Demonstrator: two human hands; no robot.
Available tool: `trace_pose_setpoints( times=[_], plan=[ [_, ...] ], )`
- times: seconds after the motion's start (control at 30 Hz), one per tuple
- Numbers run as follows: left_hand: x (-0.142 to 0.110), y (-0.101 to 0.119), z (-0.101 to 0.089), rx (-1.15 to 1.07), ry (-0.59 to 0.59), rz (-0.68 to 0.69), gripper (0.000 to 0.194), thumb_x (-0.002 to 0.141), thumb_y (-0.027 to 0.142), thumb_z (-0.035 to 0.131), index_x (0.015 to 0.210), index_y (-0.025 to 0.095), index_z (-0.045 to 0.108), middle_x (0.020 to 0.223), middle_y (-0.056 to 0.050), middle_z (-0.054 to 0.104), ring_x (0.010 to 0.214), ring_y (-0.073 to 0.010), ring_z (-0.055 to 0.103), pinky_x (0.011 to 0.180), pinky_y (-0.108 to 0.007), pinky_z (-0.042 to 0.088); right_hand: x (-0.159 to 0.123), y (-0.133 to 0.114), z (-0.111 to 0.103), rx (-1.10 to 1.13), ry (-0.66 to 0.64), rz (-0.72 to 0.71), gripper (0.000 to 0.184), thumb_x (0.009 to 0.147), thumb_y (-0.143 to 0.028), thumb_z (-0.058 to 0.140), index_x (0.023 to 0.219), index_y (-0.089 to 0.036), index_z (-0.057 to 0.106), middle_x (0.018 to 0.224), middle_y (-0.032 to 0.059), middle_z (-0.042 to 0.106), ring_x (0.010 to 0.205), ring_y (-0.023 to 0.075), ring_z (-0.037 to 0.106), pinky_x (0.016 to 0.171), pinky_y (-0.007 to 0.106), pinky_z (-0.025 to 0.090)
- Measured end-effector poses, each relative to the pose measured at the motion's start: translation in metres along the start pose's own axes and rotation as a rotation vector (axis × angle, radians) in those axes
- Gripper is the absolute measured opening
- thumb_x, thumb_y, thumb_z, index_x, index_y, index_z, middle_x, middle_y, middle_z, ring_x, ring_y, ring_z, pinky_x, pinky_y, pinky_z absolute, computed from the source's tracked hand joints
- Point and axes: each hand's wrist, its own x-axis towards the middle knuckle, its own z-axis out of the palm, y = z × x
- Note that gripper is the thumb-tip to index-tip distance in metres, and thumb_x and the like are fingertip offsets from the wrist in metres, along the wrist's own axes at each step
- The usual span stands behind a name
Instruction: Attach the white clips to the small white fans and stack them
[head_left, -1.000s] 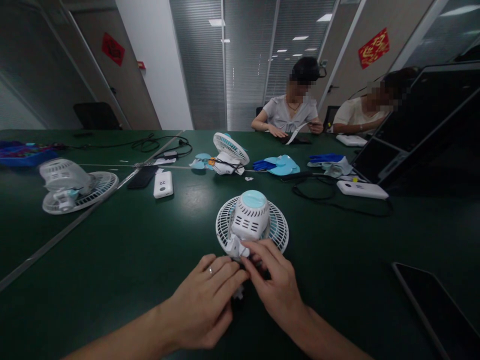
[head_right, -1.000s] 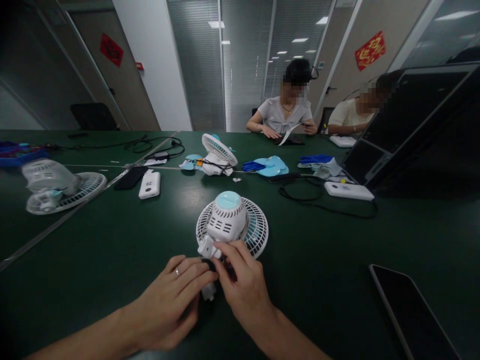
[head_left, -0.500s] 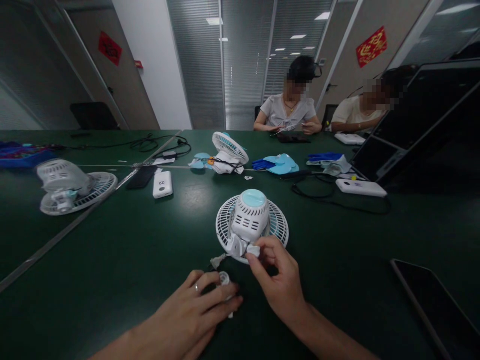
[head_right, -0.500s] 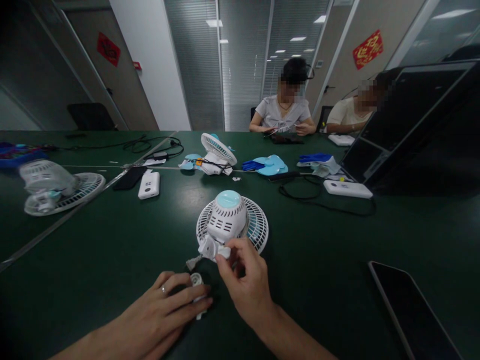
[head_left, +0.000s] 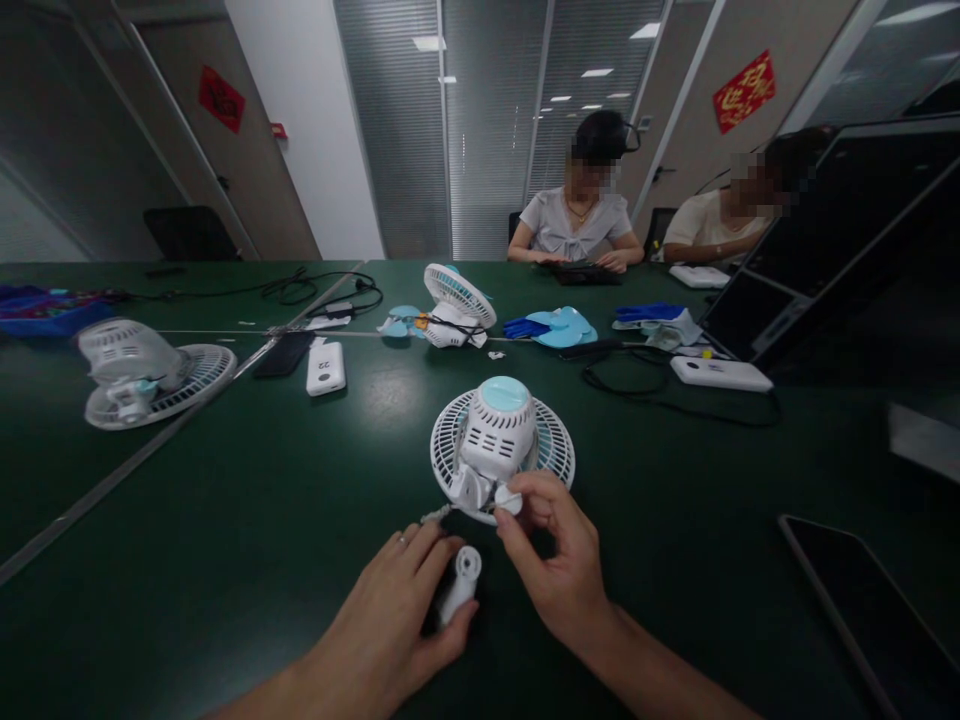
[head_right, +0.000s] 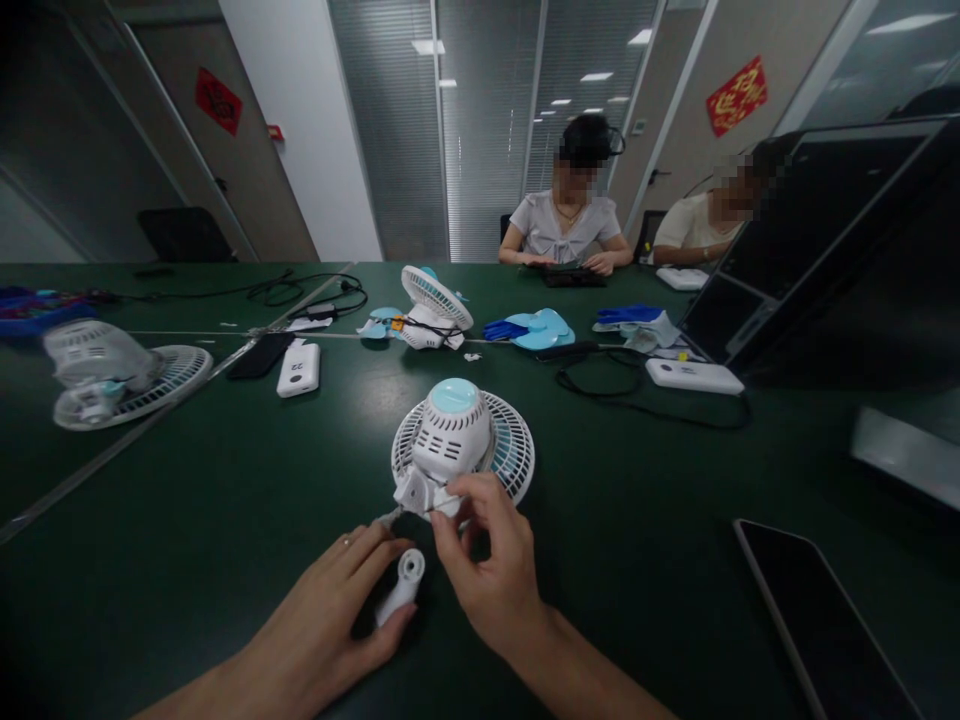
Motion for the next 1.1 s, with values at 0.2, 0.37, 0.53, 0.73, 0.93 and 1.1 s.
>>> trace_pose_setpoints(
  times=[0.2, 0.37, 0.53, 0.73, 0.93, 1.1],
  plan=[
    [-0.009, -0.008, 0.0, -0.392, 0.114, -0.019, 0.048, 0.092, 0.018, 0.061, 0.137, 0.032, 0.049, 0.115, -0.004, 0.071, 0.096, -0.0198, 0.072, 0.084, -0.032, 0.061, 0.0, 0.0, -0.002, -0.001, 0.006, -0.019, 0.021, 0.098, -0.019, 0.065, 0.117, -0.025, 0.06, 0.104, 0.0039, 0.066, 0.078, 0.0163, 0.069, 0.065, 0.026, 0.06],
    [0.007, -0.01, -0.004, -0.658, 0.234, -0.191, 0.028, 0.098, 0.034, 0.06, 0.123, 0.026, 0.051, 0.1, -0.002, 0.067, 0.082, -0.0165, 0.065, 0.071, -0.026, 0.055, 0.001, -0.001, -0.002, 0.025, -0.006, 0.001, 0.021, 0.098, -0.022, 0.067, 0.119, -0.026, 0.062, 0.102, 0.0041, 0.071, 0.078, 0.0172, 0.073, 0.066, 0.027, 0.063],
    [0.023, -0.003, 0.003, -0.776, 0.256, -0.231, 0.025, 0.097, 0.033, 0.059, 0.116, 0.025, 0.044, 0.092, -0.001, 0.064, 0.078, -0.0157, 0.061, 0.064, -0.025, 0.047, 0.004, -0.003, -0.003, 0.01, -0.008, -0.016, 0.021, 0.098, -0.021, 0.068, 0.117, -0.024, 0.062, 0.111, 0.0081, 0.078, 0.089, 0.0214, 0.078, 0.068, 0.028, 0.065],
    [0.037, 0.001, 0.001, -0.784, 0.24, -0.244, 0.026, 0.096, 0.03, 0.06, 0.112, 0.025, 0.04, 0.098, -0.001, 0.065, 0.085, -0.0167, 0.063, 0.067, -0.026, 0.048, 0.004, -0.001, 0.0, 0.027, -0.025, 0.033, 0.021, 0.098, -0.019, 0.068, 0.117, -0.026, 0.063, 0.116, 0.0065, 0.078, 0.097, 0.0213, 0.078, 0.075, 0.029, 0.065],
    [0.051, 0.001, 0.004, -0.847, 0.302, -0.302, 0.032, 0.098, 0.037, 0.061, 0.115, 0.026, 0.037, 0.107, -0.004, 0.065, 0.094, -0.0185, 0.067, 0.077, -0.03, 0.055, 0.003, -0.003, 0.002, 0.045, -0.072, 0.068, 0.022, 0.1, -0.021, 0.067, 0.121, -0.026, 0.064, 0.119, 0.0063, 0.077, 0.102, 0.0216, 0.077, 0.08, 0.031, 0.065],
    [0.039, -0.004, 0.012, -0.799, 0.318, -0.232, 0.042, 0.095, 0.035, 0.064, 0.13, 0.027, 0.04, 0.121, -0.007, 0.064, 0.112, -0.0218, 0.066, 0.097, -0.037, 0.059, 0.003, -0.002, 0.002, 0.092, -0.052, 0.095, 0.024, 0.101, -0.02, 0.065, 0.124, -0.028, 0.061, 0.123, 0.0056, 0.077, 0.11, 0.0222, 0.077, 0.086, 0.031, 0.065]
  ],
)
